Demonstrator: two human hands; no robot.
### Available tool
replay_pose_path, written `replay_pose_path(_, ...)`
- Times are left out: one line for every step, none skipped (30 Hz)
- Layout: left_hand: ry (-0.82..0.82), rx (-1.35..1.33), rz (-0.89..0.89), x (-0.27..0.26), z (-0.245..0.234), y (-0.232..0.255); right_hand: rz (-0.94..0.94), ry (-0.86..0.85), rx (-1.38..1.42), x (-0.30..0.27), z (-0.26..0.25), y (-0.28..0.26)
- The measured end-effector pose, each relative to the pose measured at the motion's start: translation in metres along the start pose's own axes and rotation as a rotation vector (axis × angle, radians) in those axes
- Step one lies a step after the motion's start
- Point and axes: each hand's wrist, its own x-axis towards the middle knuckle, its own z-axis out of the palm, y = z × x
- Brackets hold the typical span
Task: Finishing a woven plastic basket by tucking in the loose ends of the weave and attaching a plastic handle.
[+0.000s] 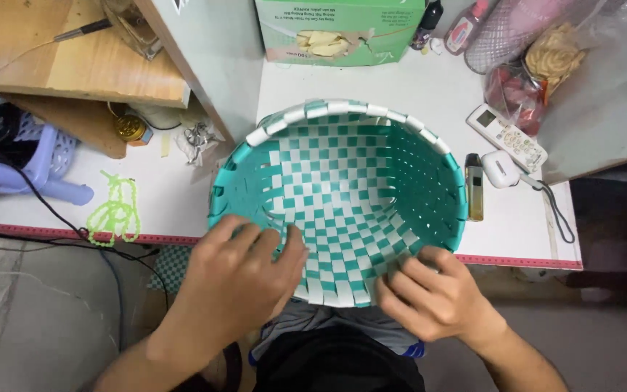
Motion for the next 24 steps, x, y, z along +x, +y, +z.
replay_pose_path(0.001,0.004,0.002,0.002,0.001,0.004,0.0,0.004,-0.002,0.005,0.001,-0.001)
replay_pose_path(-0.19,0.048,-0.013,0.005,0.002,0.009,-0.017,0.008,0.02,0.009,0.001,-0.002)
replay_pose_path(-0.379,0.094,-0.03,0.008,0.004,0.014,-0.035,0.012,0.041,0.014,0.002,-0.004)
replay_pose_path(-0.381,0.085,-0.032,0.036,0.002,0.01,-0.035,0.003,0.046,0.018,0.002,-0.008)
replay_pose_path(-0.84,-0.013,0.007,0.063,0.0,0.006,-0.029,-0.003,0.053,0.022,0.002,-0.013)
replay_pose_path(-1.298,-0.101,0.032,0.089,-0.004,-0.002,-0.031,0.008,0.057,0.03,0.005,-0.017)
replay_pose_path(-1.299,-0.096,0.019,0.105,0.016,-0.01,-0.039,0.017,0.059,0.038,0.005,-0.017)
replay_pose_path(-1.393,-0.067,-0.072,0.116,0.037,-0.015,-0.049,0.003,0.055,0.043,0.002,-0.023)
replay_pose_path(-1.488,-0.038,-0.163,0.126,0.058,-0.02,-0.058,-0.011,0.05,0.049,0.0,-0.029)
replay_pose_path(-1.488,-0.039,-0.171,0.129,0.052,-0.024,-0.065,-0.008,0.053,0.047,-0.001,-0.033)
replay_pose_path(-1.477,-0.06,-0.173,0.13,0.05,-0.025,-0.09,0.018,0.075,0.046,-0.002,-0.037)
replay_pose_path(-1.463,-0.088,-0.175,0.126,0.055,-0.02,-0.119,0.039,0.098,0.044,-0.003,-0.039)
replay_pose_path(-1.449,-0.115,-0.178,0.127,0.055,-0.019,-0.13,0.036,0.103,0.041,-0.003,-0.039)
replay_pose_path(-1.443,-0.139,-0.179,0.126,0.055,-0.018,-0.132,0.062,0.112,0.038,-0.003,-0.039)
replay_pose_path(-1.436,-0.164,-0.18,0.124,0.056,-0.018,-0.134,0.089,0.122,0.034,-0.002,-0.039)
replay_pose_path(-1.432,-0.186,-0.172,0.123,0.058,-0.017,-0.129,0.087,0.129,0.032,-0.002,-0.04)
replay_pose_path(-1.428,-0.208,-0.163,0.123,0.06,-0.016,-0.125,0.089,0.129,0.031,-0.003,-0.041)
replay_pose_path(-1.419,-0.228,-0.16,0.123,0.061,-0.016,-0.126,0.092,0.125,0.029,-0.003,-0.04)
replay_pose_path(-1.409,-0.248,-0.157,0.123,0.062,-0.015,-0.128,0.093,0.13,0.028,-0.005,-0.04)
replay_pose_path(-1.4,-0.265,-0.155,0.123,0.062,-0.016,-0.137,0.104,0.116,0.028,-0.007,-0.041)
replay_pose_path(-1.39,-0.281,-0.153,0.122,0.062,-0.017,-0.145,0.115,0.102,0.028,-0.009,-0.041)
replay_pose_path(-1.376,-0.298,-0.146,0.123,0.061,-0.018,-0.146,0.116,0.1,0.028,-0.009,-0.041)
replay_pose_path(-1.362,-0.314,-0.14,0.124,0.062,-0.019,-0.152,0.124,0.08,0.027,-0.01,-0.041)
replay_pose_path(-1.348,-0.335,-0.132,0.125,0.062,-0.018,-0.158,0.127,0.063,0.026,-0.011,-0.042)
